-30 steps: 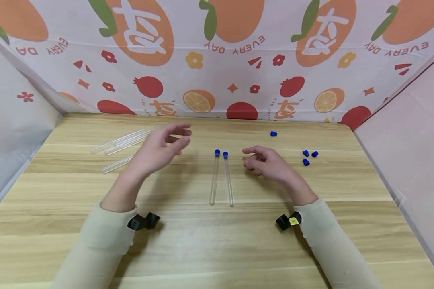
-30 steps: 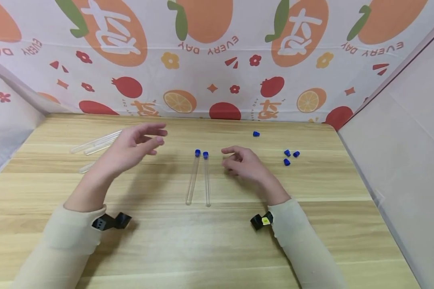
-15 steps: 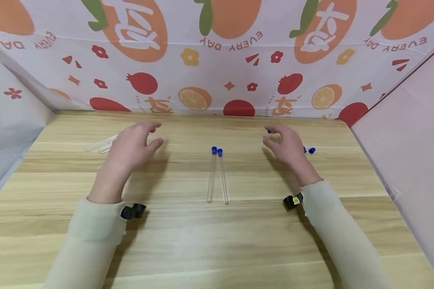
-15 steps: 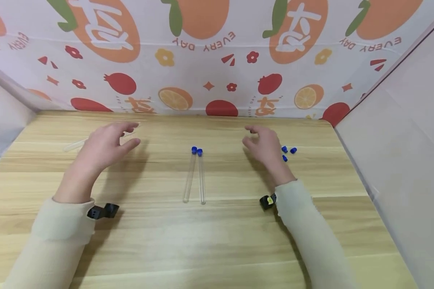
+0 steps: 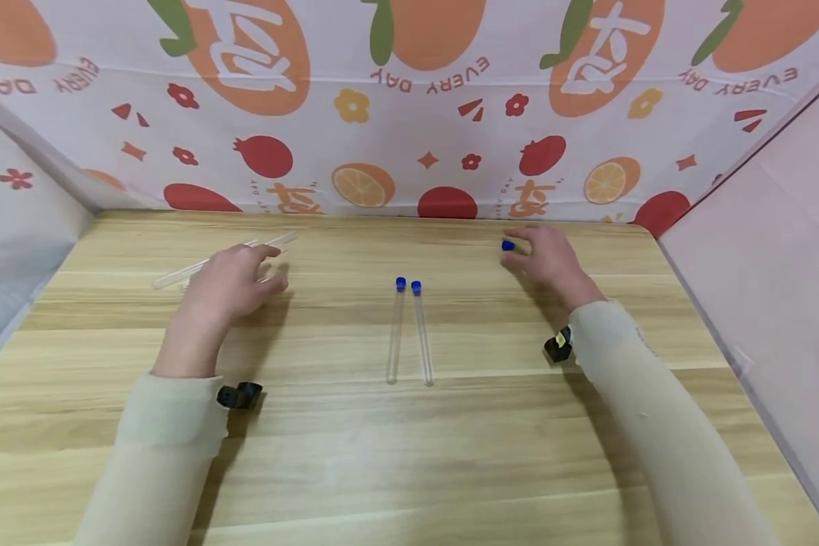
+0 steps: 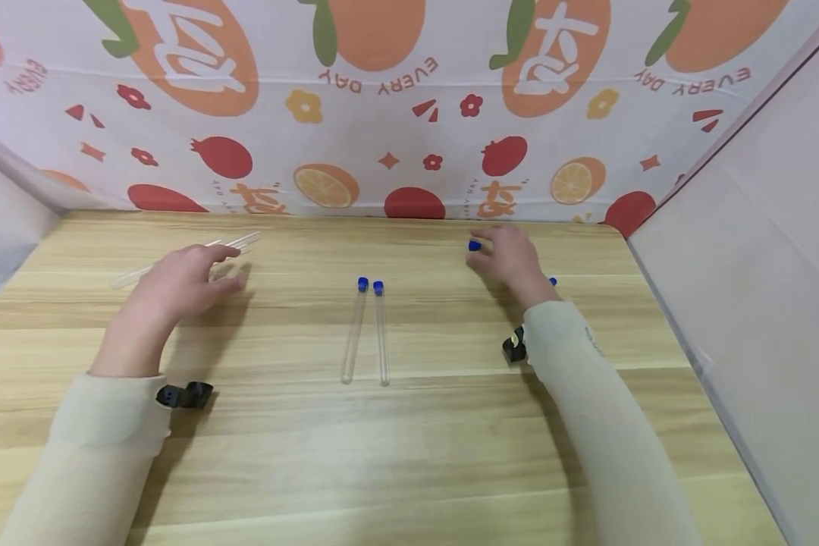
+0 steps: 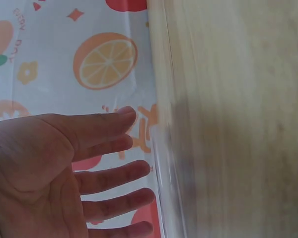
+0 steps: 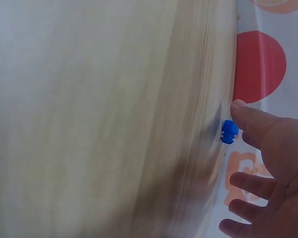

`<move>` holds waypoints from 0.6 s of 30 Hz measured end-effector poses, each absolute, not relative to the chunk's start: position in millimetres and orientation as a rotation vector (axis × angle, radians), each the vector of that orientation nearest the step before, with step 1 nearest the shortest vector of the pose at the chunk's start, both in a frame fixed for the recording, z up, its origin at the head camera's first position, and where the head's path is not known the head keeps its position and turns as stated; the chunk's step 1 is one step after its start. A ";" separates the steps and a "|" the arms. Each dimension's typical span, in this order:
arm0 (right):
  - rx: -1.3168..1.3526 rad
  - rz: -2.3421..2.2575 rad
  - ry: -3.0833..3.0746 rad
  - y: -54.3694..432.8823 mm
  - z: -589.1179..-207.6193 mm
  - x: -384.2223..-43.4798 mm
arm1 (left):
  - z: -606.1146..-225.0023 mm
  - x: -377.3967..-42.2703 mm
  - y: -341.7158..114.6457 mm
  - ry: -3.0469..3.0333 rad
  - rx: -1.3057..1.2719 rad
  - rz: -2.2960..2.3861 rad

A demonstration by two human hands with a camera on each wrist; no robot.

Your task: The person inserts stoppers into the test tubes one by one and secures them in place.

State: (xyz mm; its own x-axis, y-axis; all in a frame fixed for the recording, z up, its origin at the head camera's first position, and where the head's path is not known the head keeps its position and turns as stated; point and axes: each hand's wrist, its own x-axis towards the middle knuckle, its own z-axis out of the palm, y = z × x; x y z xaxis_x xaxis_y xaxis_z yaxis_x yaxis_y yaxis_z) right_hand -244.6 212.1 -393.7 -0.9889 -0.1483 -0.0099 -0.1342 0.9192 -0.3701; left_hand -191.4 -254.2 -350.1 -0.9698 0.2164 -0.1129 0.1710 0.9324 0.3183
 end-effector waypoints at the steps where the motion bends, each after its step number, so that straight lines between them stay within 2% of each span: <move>1: -0.214 -0.588 3.033 212.6 -393.7 -245.7 | -350.4 -191.5 -255.3 2.941 0.293 0.460; 18: -0.213 -0.516 3.027 209.5 -403.6 -249.4 | -359.9 -188.1 -265.2 2.911 0.273 0.387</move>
